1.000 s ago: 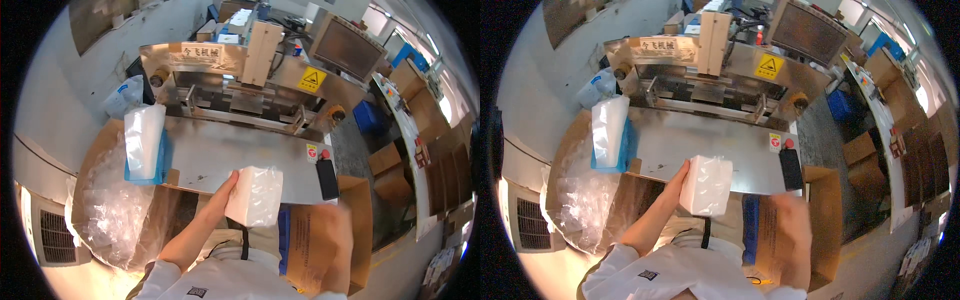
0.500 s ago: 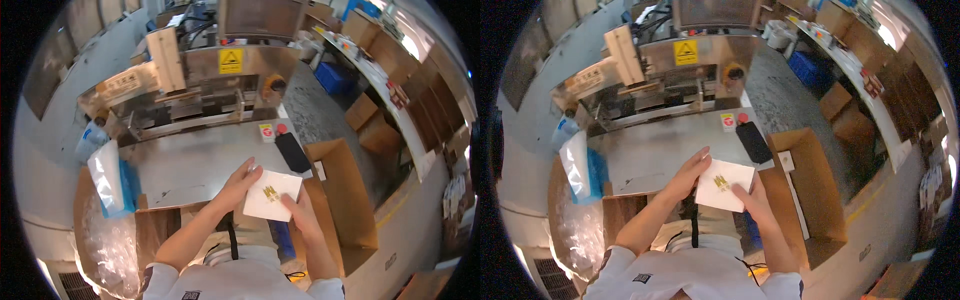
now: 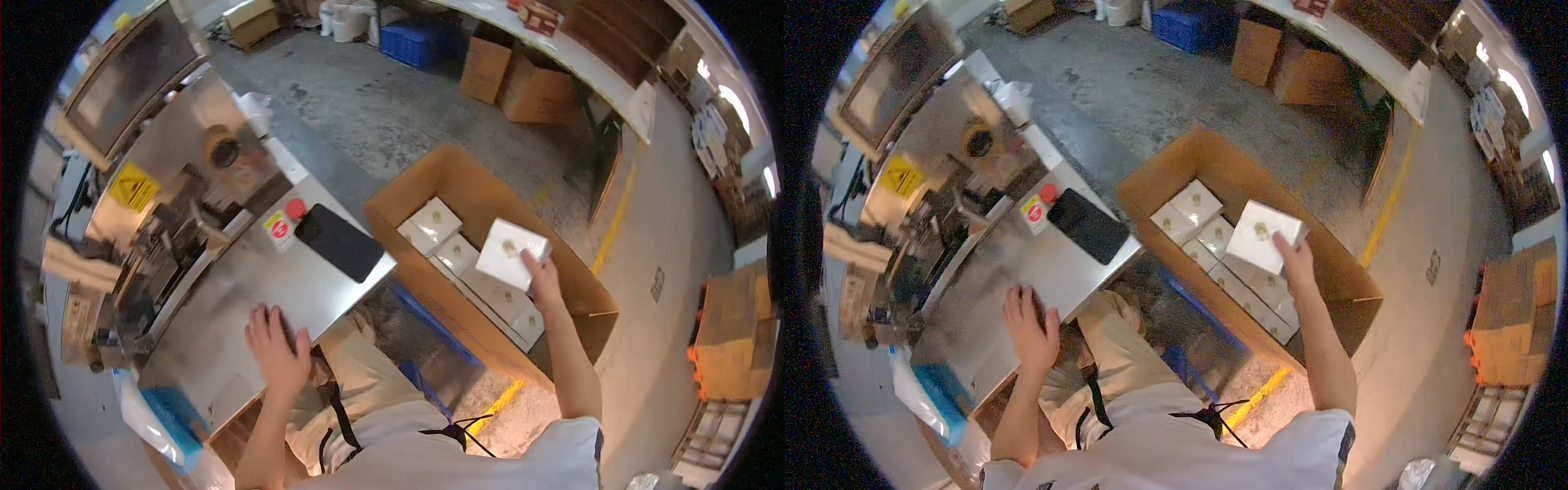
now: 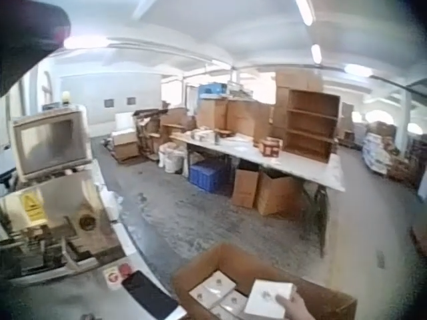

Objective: Placing white boxes into plastic bags, heat-sealing them, and putting them into a shipping carton.

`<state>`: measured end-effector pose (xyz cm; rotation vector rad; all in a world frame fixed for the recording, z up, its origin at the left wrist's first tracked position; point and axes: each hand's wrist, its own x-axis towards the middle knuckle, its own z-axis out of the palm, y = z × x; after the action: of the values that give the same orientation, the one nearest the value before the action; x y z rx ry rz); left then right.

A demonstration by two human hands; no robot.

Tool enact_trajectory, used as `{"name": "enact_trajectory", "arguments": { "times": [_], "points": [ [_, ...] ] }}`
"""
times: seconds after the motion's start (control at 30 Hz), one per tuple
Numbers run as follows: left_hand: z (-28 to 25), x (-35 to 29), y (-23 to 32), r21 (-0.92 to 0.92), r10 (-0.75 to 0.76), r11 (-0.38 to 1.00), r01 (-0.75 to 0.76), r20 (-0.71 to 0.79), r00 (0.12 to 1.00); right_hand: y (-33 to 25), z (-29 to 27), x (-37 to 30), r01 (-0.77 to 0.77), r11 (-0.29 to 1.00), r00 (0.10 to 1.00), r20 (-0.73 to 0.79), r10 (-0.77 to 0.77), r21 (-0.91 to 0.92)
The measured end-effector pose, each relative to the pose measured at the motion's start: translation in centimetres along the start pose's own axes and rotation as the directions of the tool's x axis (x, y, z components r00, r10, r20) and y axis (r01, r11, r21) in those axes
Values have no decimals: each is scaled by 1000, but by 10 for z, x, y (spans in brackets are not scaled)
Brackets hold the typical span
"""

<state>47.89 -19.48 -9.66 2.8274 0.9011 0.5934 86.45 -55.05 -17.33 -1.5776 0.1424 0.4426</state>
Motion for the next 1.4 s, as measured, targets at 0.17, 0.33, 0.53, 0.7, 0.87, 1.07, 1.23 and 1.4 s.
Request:
{"name": "enact_trajectory", "arguments": {
  "times": [0.17,0.33,0.53,0.7,0.87,1.07,1.23,1.4],
  "points": [
    [4,5,1,28,-59,998,58,30,998,116,-8,56,-199,950,976,34,214,-242],
    [1,9,2,86,-71,994,64,74,995,175,25,111,-461,882,888,-42,459,-96],
    [0,10,0,122,-81,990,69,100,992,218,88,152,-503,864,863,34,504,-17],
    [0,13,5,108,-96,990,86,88,992,216,80,162,-135,926,991,-46,127,-352],
    [3,22,13,-3,-81,997,81,64,995,130,33,149,144,645,989,127,-73,-751],
    [-27,-16,-27,-617,-279,717,325,174,944,1,137,29,255,901,915,388,-108,-351],
    [-157,-56,-136,-615,-553,708,347,-178,814,-72,127,-49,360,899,823,538,-180,-249],
    [-250,-157,-306,-80,-607,603,794,-692,391,-100,180,-172,433,886,747,614,-253,-163]
  ]
}}
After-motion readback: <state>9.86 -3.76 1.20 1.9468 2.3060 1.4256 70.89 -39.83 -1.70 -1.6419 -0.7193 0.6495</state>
